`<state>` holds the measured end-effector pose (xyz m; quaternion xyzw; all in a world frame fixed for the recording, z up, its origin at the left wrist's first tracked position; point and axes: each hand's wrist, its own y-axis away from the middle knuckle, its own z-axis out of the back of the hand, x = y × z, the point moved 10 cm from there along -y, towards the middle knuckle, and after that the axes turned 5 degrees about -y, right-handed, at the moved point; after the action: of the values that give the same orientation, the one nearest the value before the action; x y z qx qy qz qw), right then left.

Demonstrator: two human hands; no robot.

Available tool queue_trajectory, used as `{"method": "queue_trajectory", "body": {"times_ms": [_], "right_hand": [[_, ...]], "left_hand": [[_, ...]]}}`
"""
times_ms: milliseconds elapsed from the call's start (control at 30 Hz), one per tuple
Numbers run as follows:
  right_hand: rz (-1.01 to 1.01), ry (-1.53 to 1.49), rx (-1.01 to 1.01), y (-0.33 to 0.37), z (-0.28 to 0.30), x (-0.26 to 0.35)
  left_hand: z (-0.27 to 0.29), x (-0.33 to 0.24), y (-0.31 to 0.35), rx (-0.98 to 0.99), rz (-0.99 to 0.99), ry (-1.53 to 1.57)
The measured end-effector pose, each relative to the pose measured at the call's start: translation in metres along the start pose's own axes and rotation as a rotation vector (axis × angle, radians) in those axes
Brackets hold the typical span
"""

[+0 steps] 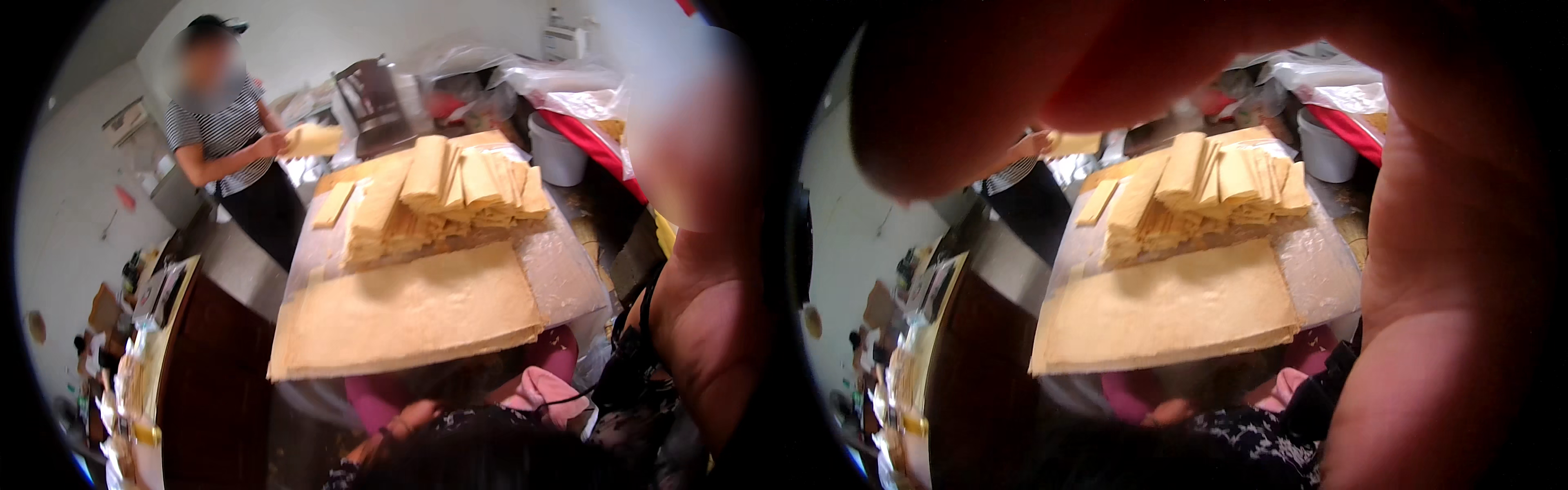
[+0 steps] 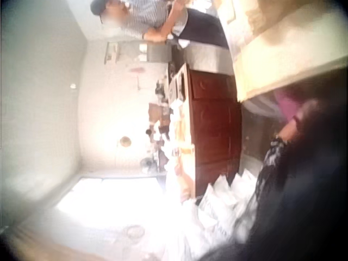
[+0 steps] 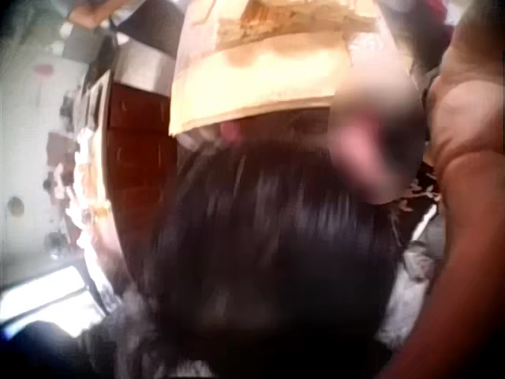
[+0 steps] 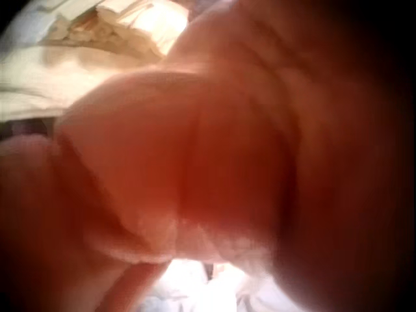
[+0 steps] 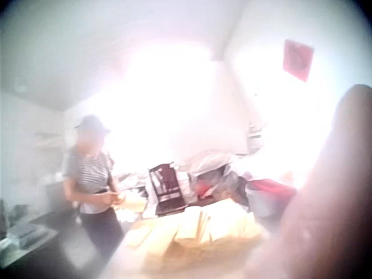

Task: The person sorts and stacks large, thin sheets of yellow paper on a table, handling them one at a time and folding some of the sheets before placing them onto existing stacks.

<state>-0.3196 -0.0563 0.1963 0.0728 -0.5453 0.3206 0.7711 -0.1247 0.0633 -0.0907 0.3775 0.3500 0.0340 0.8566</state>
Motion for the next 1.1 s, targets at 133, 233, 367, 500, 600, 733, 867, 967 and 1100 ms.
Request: {"method": "queue_trajectory", "body": {"times_ms": [133,233,367,500,600,733,867,967,1100], "right_hand": [[0.049,0.076,-0.055,-0.02,0.012,0.017],[0.104,0.097,-0.082,-0.032,0.025,0.02],[0.078,0.13,-0.065,-0.056,0.017,-0.017],[0.042,0.211,-0.092,-0.06,0.029,-0.043],[0.061,0.189,-0.13,-0.072,0.044,-0.053],[0.059,0.224,-0.127,-0.085,0.045,-0.062],[0.073,0.239,-0.143,-0.095,0.053,-0.056],[0.055,0.256,-0.18,-0.088,0.055,-0.059],[0.102,0.275,-0.169,-0.09,0.049,-0.058]], "left_hand": [[-0.004,-0.001,-0.008,-0.076,-0.266,-0.035],[-0.014,0.012,-0.025,-0.145,-0.314,0.032],[-0.018,0.046,-0.051,-0.158,-0.243,0.234],[-0.057,0.029,-0.063,-0.222,-0.382,-0.153],[-0.011,0.018,-0.028,-0.252,-0.298,-0.264],[-0.035,0.055,-0.064,-0.234,-0.386,-0.095],[-0.015,0.017,-0.032,-0.166,-0.227,-0.177],[-0.02,0.03,-0.047,-0.233,-0.37,-0.17],[-0.032,0.042,-0.036,-0.227,-0.332,-0.129]]}}
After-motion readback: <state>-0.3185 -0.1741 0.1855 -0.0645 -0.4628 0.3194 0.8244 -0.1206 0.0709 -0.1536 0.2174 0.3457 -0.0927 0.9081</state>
